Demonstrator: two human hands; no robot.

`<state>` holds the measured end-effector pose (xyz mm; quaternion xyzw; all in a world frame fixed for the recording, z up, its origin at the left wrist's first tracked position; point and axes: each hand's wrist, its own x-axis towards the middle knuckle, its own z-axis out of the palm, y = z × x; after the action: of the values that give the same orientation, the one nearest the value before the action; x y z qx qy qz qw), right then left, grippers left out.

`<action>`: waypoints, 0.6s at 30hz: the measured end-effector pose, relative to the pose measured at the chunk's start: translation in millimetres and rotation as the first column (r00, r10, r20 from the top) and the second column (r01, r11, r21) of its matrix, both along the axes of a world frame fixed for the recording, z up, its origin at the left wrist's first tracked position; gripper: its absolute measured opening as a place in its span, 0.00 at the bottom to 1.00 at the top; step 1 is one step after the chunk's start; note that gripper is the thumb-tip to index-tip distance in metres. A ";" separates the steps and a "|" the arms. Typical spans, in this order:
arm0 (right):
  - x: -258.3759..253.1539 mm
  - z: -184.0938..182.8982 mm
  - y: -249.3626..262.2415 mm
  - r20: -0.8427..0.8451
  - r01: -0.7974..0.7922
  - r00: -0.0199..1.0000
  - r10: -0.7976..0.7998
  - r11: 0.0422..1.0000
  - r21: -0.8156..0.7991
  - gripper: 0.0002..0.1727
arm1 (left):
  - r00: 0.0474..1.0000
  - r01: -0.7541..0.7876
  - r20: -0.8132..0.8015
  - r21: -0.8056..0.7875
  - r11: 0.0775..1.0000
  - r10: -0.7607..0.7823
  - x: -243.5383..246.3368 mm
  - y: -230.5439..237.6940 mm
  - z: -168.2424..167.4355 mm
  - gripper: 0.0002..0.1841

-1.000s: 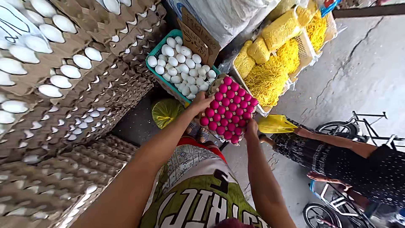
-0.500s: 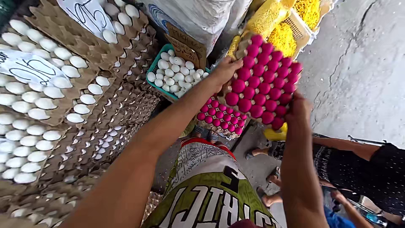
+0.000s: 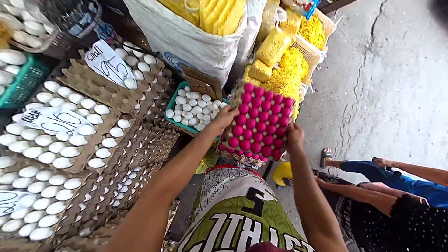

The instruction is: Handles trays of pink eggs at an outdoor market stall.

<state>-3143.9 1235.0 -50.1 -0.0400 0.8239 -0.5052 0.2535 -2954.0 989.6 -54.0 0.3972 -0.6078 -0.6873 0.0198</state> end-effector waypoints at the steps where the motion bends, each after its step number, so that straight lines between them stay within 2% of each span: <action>1: 12.2 -22.4 4.8 0.019 -0.017 1.000 0.016 0.999 0.038 0.22 | 0.999 -0.020 0.029 0.018 1.000 0.020 10.3 6.0 -20.3 0.27; 3: 25.6 -57.0 7.5 0.039 -0.030 0.999 0.028 0.998 0.061 0.21 | 0.996 -0.049 0.071 0.029 0.998 0.046 27.8 15.7 -59.1 0.28; 5: 32.6 -74.3 6.1 0.054 -0.033 0.998 0.030 0.998 0.057 0.21 | 0.993 -0.074 0.091 0.012 0.997 0.072 37.7 21.4 -87.6 0.26; 9: 31.8 -95.4 12.9 0.052 -0.092 0.995 0.087 0.990 0.107 0.21 | 0.966 -0.082 0.231 -0.158 0.984 0.118 40.7 33.5 -102.8 0.24; 11: 26.6 -104.0 21.4 0.073 -0.163 0.986 0.153 0.972 0.170 0.22 | 0.949 -0.071 0.283 -0.232 0.970 0.137 43.1 42.6 -98.0 0.25; 13: 23.4 -93.9 25.7 0.024 -0.198 0.980 0.199 0.940 0.277 0.24 | 0.939 -0.097 0.288 -0.301 0.949 0.187 40.9 52.2 -88.3 0.27; 15: 21.8 -69.5 24.6 -0.130 -0.238 0.938 0.323 0.868 0.436 0.31 | 0.910 -0.149 0.320 -0.343 0.928 0.264 41.8 64.9 -75.5 0.33; 18: 34.2 -26.5 4.6 -0.318 -0.355 0.732 0.602 0.737 0.576 0.42 | 0.842 -0.301 0.325 -0.378 0.875 0.430 65.1 84.4 -55.5 0.34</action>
<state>-3109.7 1239.7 -76.6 -0.3198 0.9167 -0.1730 0.1657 -2888.9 1073.9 -109.5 0.6304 -0.6114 -0.4697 0.0904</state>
